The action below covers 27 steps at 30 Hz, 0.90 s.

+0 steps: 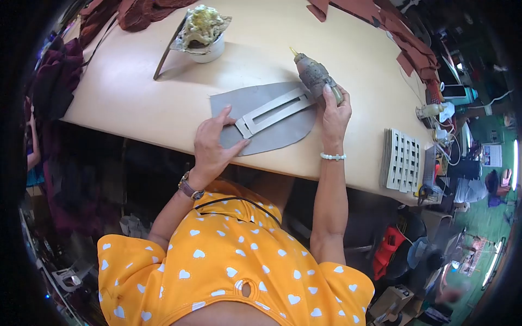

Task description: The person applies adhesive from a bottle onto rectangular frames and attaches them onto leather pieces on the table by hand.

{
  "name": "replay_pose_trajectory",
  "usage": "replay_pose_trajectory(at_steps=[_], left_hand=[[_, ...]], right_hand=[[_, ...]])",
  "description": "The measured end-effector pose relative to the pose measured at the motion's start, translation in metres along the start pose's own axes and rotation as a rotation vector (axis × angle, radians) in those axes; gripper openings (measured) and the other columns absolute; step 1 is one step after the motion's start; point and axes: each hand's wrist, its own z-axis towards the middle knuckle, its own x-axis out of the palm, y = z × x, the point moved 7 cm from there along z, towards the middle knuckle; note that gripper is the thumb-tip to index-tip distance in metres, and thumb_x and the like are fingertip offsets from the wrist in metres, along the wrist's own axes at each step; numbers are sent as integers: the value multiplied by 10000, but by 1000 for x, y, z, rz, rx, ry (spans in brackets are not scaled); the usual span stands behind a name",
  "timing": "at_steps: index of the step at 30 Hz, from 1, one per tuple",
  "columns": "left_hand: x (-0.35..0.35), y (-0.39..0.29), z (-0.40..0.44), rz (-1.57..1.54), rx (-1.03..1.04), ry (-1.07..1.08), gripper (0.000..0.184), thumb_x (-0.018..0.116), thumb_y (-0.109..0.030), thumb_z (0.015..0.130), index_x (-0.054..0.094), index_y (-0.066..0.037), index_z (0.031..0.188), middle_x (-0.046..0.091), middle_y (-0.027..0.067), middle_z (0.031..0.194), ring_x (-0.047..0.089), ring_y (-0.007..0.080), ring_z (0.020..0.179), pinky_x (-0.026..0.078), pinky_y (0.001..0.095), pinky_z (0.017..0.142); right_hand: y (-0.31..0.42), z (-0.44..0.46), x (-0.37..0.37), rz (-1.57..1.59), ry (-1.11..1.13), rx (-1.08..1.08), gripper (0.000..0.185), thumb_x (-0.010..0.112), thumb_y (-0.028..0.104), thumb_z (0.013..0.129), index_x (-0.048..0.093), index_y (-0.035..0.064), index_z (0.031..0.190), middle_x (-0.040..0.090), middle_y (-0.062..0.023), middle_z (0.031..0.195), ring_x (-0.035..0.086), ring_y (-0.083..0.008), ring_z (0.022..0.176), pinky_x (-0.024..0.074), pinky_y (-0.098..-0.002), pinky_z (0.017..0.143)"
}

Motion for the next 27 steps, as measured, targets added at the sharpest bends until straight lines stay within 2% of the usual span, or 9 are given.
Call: replay_pose_trajectory(at_steps=[5,17,23,26,27], left_hand=[[0,0,0,19,-9,6,743,788,-166,611,463,-50,1268,640,69,951,577,250,899,404,372,861],[2,-1,-1,66,21,30,755,767,-170,608,446,-62,1283,613,84,1027,575,245,935,391,377,897],[1,-3,0,61,31,33,747,770,-186,613,452,-57,1276,615,76,1000,579,240,930,391,380,897],[1,-2,0,51,10,20,728,772,-186,621,461,-53,1266,620,73,986,582,240,921,394,379,893],[2,-1,0,53,8,12,723,773,-184,623,464,-52,1263,622,73,982,583,240,918,395,378,891]], right_hand=[[-10,2,2,-162,-31,20,429,665,245,834,515,-60,1095,583,-91,975,548,-135,890,449,-250,807],[-6,-7,14,-136,-47,-77,391,659,236,835,530,-52,1066,583,-93,951,546,-141,864,457,-257,786],[-4,-10,5,8,-96,-108,343,665,167,827,529,-34,1069,581,-90,956,552,-133,864,463,-247,778],[22,-23,-14,47,-162,-204,337,662,122,820,518,-21,1090,584,-96,983,576,-148,875,484,-263,792],[26,-29,-21,95,-172,-175,334,657,115,822,515,-17,1095,585,-96,990,583,-155,879,492,-274,796]])
